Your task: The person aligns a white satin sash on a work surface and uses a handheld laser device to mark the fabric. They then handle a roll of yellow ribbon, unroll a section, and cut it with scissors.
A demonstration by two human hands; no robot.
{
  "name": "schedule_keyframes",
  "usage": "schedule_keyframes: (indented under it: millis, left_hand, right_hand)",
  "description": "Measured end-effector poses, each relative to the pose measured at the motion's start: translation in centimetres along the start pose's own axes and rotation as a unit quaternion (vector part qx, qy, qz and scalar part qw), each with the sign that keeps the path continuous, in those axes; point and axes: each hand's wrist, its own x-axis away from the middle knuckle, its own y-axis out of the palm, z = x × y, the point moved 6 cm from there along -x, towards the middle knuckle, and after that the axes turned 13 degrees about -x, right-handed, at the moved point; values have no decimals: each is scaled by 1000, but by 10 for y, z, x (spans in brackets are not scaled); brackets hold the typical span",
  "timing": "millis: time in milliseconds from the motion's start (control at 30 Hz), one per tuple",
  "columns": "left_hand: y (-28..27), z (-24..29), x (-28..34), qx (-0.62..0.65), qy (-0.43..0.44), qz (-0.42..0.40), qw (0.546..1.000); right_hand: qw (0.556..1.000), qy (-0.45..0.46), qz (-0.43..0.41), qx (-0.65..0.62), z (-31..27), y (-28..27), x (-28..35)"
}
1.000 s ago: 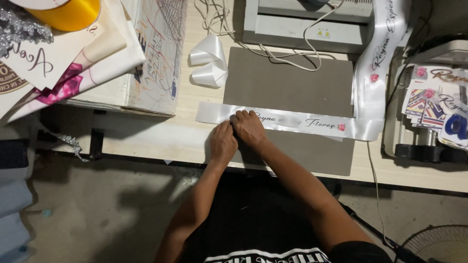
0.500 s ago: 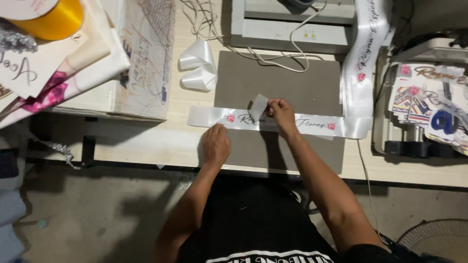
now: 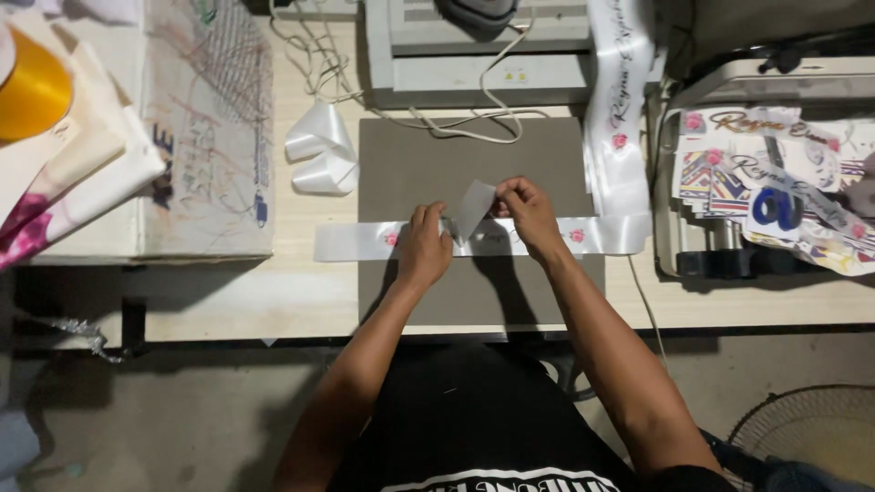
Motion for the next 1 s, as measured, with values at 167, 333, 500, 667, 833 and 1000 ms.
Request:
schedule_keyframes:
  millis: [167, 333, 500, 667, 833, 1000]
  left_hand:
    - [-27, 49, -12, 125, 70, -35, 989]
    - [9, 52, -34, 203, -29, -129, 970]
    - [7, 21, -57, 433, -109, 11, 895]
    - [-36, -47, -30, 477, -204, 69, 852]
    - [-31, -113, 39, 474, -284, 121, 825]
    - [-28, -190, 120, 516, -330, 224, 758]
  right_hand:
    - [997, -1, -14, -73, 8, -33, -4]
    - [993, -11, -66, -97, -41, -3, 16]
    - [974, 64, -155, 152, -25, -11, 36]
    - [958, 176, -130, 187, -6, -60, 46]
    - [940, 222, -136, 220, 19, -71, 53]
    - [906, 237, -150, 316, 64, -44, 52]
